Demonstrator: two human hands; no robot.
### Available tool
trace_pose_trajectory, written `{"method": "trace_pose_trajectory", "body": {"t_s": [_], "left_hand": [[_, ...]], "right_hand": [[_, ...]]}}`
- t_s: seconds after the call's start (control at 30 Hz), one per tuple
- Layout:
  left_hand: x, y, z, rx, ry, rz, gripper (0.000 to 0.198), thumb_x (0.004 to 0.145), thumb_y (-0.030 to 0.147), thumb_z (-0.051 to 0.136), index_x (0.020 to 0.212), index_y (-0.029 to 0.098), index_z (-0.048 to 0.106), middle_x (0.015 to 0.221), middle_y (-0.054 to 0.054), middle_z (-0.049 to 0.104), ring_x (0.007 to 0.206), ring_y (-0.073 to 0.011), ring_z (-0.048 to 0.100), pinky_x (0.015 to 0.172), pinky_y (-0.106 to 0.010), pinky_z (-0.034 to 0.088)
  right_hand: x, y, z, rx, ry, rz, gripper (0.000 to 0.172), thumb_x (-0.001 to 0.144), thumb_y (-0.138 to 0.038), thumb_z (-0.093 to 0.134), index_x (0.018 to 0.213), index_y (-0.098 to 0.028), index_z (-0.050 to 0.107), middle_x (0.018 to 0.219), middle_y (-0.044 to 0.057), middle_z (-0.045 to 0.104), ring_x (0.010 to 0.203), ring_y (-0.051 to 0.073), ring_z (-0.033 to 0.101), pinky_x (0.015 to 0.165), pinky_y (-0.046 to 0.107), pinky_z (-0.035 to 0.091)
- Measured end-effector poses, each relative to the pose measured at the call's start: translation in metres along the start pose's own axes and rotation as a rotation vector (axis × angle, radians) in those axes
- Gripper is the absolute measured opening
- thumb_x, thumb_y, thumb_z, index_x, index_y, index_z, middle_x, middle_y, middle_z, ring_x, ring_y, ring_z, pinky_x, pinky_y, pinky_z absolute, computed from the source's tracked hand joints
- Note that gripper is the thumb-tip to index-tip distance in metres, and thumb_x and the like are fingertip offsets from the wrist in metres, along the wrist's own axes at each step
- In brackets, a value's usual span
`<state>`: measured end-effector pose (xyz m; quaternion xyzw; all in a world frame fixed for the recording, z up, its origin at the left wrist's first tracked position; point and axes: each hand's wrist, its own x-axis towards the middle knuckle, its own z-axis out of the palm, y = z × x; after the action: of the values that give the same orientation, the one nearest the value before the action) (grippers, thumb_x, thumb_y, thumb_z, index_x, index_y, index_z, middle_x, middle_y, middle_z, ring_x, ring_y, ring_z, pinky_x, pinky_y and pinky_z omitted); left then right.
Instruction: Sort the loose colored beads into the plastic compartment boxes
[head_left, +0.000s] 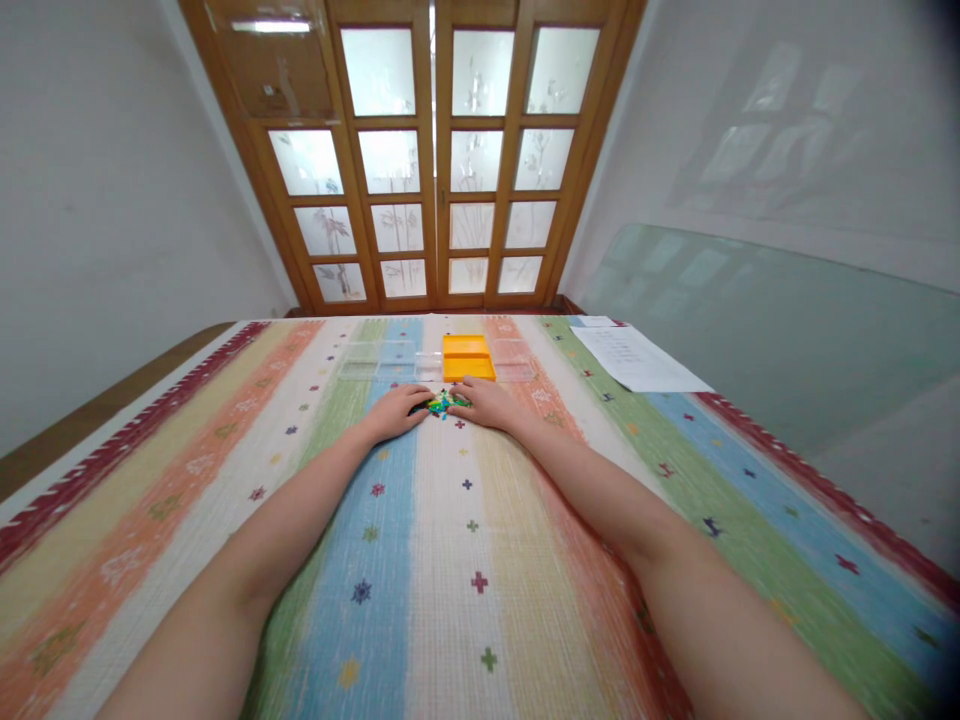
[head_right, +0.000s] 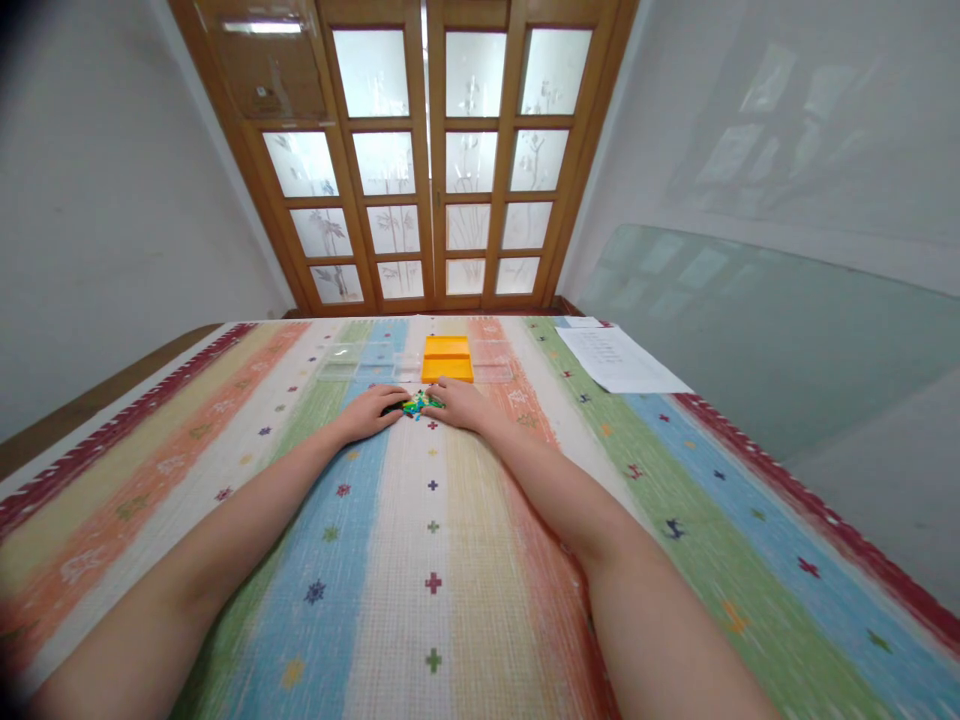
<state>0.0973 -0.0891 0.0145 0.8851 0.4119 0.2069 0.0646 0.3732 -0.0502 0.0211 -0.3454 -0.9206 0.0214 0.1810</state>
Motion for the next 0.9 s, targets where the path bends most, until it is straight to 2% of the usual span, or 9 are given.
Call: {"method": "trace_pose_trajectory", "body": {"t_s": [0.13,0.33,0.6,0.77,0.9], "left_hand": [[-0.002,-0.005,-0.004,0.017,0.013,-0.048,0.037,0.101,0.033,0.053,0.133,0.023,0.07,0.136,-0.009,0.067,0.128,-0.0268,0.059,0.115,-0.043,0.044],[-0.003,-0.006,-0.008,0.052,0.051,-0.156,0.038,0.097,0.032,0.058,0.132,0.025,0.07,0.128,-0.009,0.069,0.123,-0.0285,0.06,0.11,-0.043,0.047],[-0.008,-0.018,-0.011,0.131,0.118,-0.258,0.028,0.096,0.034,0.06,0.118,0.025,0.076,0.111,-0.009,0.067,0.11,-0.0273,0.063,0.099,-0.04,0.049],[-0.008,-0.023,-0.009,0.097,0.119,-0.259,0.026,0.097,0.031,0.059,0.114,0.023,0.077,0.104,-0.008,0.066,0.101,-0.0252,0.064,0.091,-0.036,0.05],[-0.007,-0.021,-0.006,0.04,0.131,-0.245,0.027,0.096,0.027,0.058,0.116,0.023,0.076,0.104,-0.008,0.066,0.098,-0.0239,0.064,0.087,-0.035,0.05]], "right_hand": [[-0.008,0.006,0.0,0.06,0.024,0.028,0.031,0.102,-0.048,0.063,0.12,-0.025,0.073,0.113,0.009,0.07,0.104,0.024,0.064,0.084,0.031,0.044],[-0.016,0.013,-0.005,0.118,0.017,-0.009,0.04,0.095,-0.049,0.073,0.127,-0.026,0.071,0.117,0.01,0.069,0.106,0.026,0.064,0.087,0.034,0.046],[-0.015,0.018,0.0,0.089,0.048,0.074,0.018,0.101,-0.034,0.065,0.111,-0.022,0.073,0.101,0.006,0.072,0.093,0.021,0.064,0.079,0.029,0.045],[-0.014,0.019,0.002,0.092,0.074,0.063,0.015,0.102,-0.027,0.061,0.108,-0.022,0.074,0.104,0.007,0.073,0.098,0.021,0.065,0.084,0.028,0.046],[-0.015,0.018,0.002,0.082,0.084,0.076,0.019,0.103,-0.021,0.057,0.11,-0.022,0.075,0.107,0.007,0.072,0.101,0.021,0.064,0.087,0.029,0.046]]}}
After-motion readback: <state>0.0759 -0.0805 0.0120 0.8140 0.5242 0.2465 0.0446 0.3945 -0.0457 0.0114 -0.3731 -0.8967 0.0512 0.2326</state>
